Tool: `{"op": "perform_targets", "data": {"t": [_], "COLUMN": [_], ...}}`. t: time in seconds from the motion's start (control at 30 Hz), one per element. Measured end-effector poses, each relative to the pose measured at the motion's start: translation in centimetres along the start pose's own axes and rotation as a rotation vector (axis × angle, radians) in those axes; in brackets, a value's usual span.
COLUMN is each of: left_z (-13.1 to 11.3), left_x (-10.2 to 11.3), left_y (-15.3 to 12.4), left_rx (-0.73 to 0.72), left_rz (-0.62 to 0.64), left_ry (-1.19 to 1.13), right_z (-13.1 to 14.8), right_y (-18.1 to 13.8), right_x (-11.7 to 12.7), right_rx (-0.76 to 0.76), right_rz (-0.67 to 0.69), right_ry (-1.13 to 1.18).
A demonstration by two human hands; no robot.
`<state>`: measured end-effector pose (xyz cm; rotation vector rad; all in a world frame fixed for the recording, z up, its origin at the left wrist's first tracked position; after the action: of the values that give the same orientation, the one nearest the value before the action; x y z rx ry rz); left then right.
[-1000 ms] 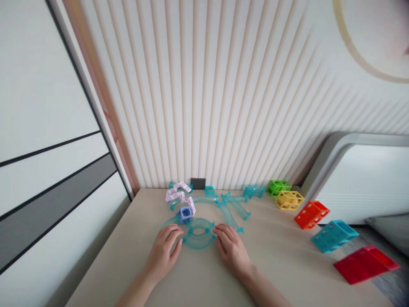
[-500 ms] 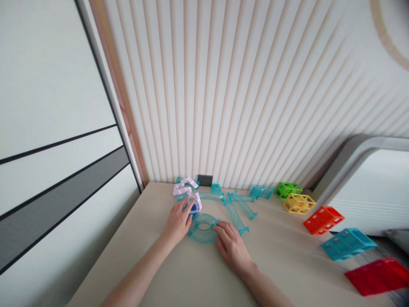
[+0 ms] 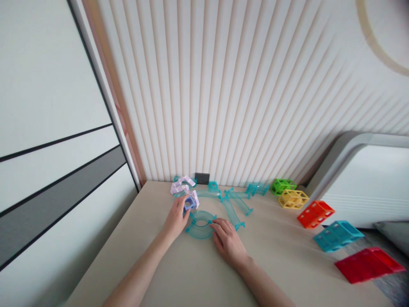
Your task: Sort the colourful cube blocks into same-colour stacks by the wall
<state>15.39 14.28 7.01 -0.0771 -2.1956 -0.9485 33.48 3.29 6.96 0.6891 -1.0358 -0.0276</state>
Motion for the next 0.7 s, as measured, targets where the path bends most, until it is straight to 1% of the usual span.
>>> {"op": "perform_targets", "data": {"t": [0.1, 0.23, 0.47, 0.7], "left_z": [-0.1, 0.0, 0.6, 0.8], "left_x": [0.4, 0.2, -0.8, -1.4], "left_y": [0.0, -0.2, -0.8, -0.8], "left_rx": [0.007, 0.018, 0.041, 0.043], "left_rz": [-0.052, -0.082, -0.041, 0.006], "left_ry": [-0.023, -0.033, -0.025, -0.016], "right_z": [0.1, 0.1, 0.1, 0.1], "right_y": [0.0, 0.1, 0.1, 0.1], "right_x": [-0.2, -0.3, -0.3, -0.4], "right_rx": [-0.008, -0.016, -0.031, -0.046], "right_rz": [0.024, 0.042, 0.051, 0.078], "right_ry": [0.007, 0.006, 0.005, 0.005]}}
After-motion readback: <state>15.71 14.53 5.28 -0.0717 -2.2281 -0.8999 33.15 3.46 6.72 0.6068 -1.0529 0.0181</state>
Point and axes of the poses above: each hand's wrist, its own y-axis towards the middle knuckle, its own x-axis out of the back of the hand, z = x × y, the point moved 9 cm from there along y, towards the middle knuckle, and after that the axes turned 2 degrees about -x, right-handed, at the moved point
